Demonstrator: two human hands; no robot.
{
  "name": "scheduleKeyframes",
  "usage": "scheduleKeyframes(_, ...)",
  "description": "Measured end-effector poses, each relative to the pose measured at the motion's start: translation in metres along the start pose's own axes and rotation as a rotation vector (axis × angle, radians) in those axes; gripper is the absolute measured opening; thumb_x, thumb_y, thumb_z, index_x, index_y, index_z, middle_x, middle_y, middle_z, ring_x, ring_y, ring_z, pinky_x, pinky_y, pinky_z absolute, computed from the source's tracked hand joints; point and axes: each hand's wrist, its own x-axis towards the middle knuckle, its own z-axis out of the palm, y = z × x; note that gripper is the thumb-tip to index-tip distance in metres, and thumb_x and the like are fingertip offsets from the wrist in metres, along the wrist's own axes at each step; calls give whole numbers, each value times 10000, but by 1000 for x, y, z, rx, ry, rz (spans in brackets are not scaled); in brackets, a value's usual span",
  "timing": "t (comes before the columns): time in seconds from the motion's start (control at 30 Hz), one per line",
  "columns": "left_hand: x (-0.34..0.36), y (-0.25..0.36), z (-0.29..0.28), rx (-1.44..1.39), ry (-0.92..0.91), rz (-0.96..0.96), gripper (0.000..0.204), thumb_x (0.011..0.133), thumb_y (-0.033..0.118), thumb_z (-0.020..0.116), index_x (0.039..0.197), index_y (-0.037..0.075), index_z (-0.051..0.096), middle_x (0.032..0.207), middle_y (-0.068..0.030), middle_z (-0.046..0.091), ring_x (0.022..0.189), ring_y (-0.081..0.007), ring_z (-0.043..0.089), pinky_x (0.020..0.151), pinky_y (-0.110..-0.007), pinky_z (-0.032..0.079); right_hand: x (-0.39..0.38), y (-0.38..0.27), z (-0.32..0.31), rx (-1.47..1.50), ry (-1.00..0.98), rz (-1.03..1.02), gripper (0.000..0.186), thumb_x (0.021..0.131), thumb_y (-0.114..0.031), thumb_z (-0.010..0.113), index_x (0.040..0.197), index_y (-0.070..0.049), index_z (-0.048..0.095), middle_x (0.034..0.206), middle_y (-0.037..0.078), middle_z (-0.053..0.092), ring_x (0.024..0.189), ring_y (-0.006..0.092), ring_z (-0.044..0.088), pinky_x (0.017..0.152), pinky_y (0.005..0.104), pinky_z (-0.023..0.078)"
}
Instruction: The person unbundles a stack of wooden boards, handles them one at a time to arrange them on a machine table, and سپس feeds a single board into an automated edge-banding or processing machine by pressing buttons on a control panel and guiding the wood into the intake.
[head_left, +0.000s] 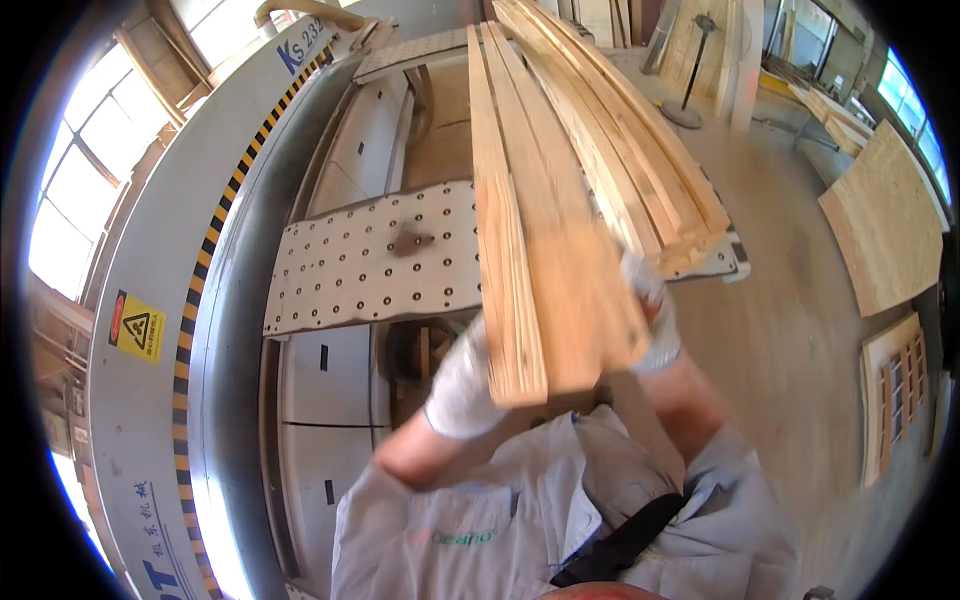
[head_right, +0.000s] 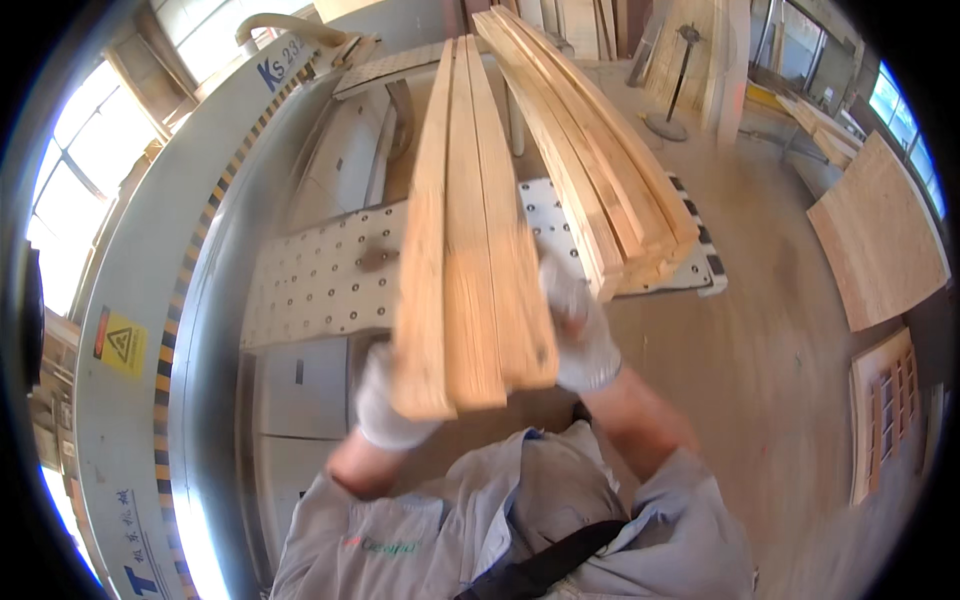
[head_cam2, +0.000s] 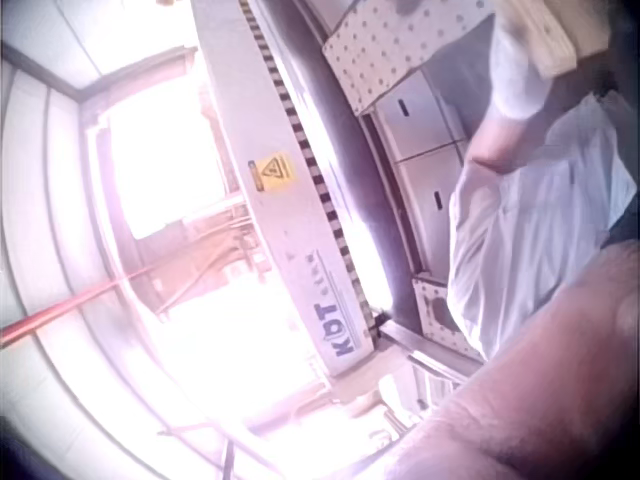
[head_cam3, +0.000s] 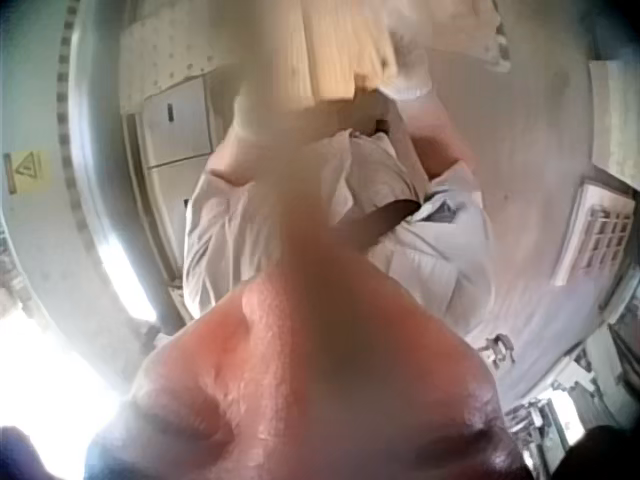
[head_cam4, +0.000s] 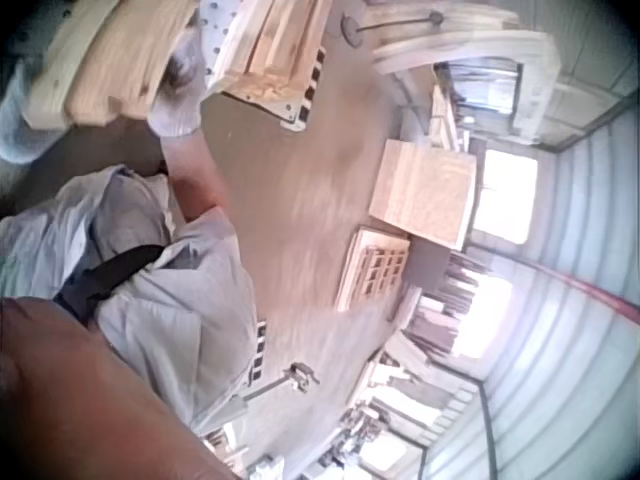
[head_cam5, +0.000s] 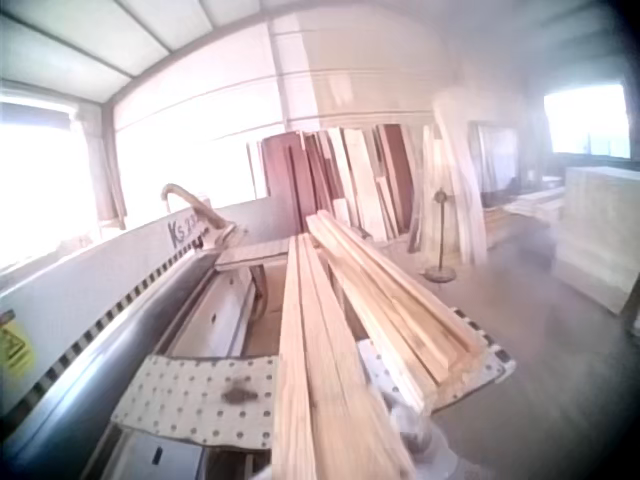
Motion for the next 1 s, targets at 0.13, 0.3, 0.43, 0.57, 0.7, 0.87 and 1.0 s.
scheduleKeyframes(0.13, 25, 41, 28, -454, -134, 216, 865, 1076, 594, 676, 1643, -6, 416, 1522, -146, 659, 1306, -311, 698, 1109, -436, 567, 51, -32, 42, -361, 345, -138, 566, 1121, -369, 659, 1563, -40, 529, 1563, 113, 608, 1394, 260, 641, 1162, 440, 564)
scheduleKeyframes(0.3, 36, 52, 55, -385, -155, 320, 782, 1085, 579, 654, 1599, 17, 475, 1509, -130, 666, 1322, -311, 677, 1109, -435, 553, 73, -49, 64, 98, 176, -107, 552, 1180, -476, 526, 1566, -82, 531, 1503, 70, 649, 1368, 253, 646, 1160, 463, 559)
scheduleKeyframes(0.43, 40, 55, 66, -350, -148, 366, 721, 1091, 566, 637, 1564, 35, 523, 1499, -118, 672, 1335, -310, 660, 1110, -434, 542, 74, -42, 74, -396, 444, -238, 538, 1173, -487, 531, 1557, -111, 539, 1485, 66, 663, 1357, 259, 653, 1147, 453, 565)
scheduleKeyframes(0.57, 51, 61, 71, -328, -148, 404, 663, 1098, 554, 620, 1529, 53, 570, 1489, -105, 678, 1348, -310, 644, 1110, -433, 531, 93, -42, 53, -129, 518, -185, 488, 1170, -487, 532, 1482, -120, 610, 1410, 69, 707, 1313, 254, 679, 1120, 454, 583)
scheduleKeyframes(0.7, 74, 55, 55, -323, -166, 383, 612, 1104, 542, 603, 1495, 72, 618, 1479, -92, 684, 1360, -310, 627, 1111, -432, 521, 98, -42, 41, -79, 458, -133, 488, 1164, -471, 544, 1493, -117, 607, 1419, 80, 714, 1307, 259, 693, 1129, 458, 585)
scheduleKeyframes(0.87, 72, -2, -38, -470, -80, 238, 684, 1138, 547, 485, 1652, 96, 465, 1658, -140, 531, 1492, -361, 527, 1227, -597, 414, 64, 26, -23, -41, 597, 94, 529, 1143, -372, 614, 1589, -94, 560, 1524, 92, 681, 1386, 257, 664, 1146, 458, 577)
scheduleKeyframes(1.0, 71, -102, -136, -663, 44, 111, 692, 1132, 520, 433, 1689, 110, 431, 1707, -164, 479, 1545, -435, 472, 1261, -678, 351, -25, 110, -107, -8, 809, 404, 582, 1147, -357, 622, 1647, -82, 510, 1597, 126, 622, 1463, 254, 605, 1166, 441, 551)
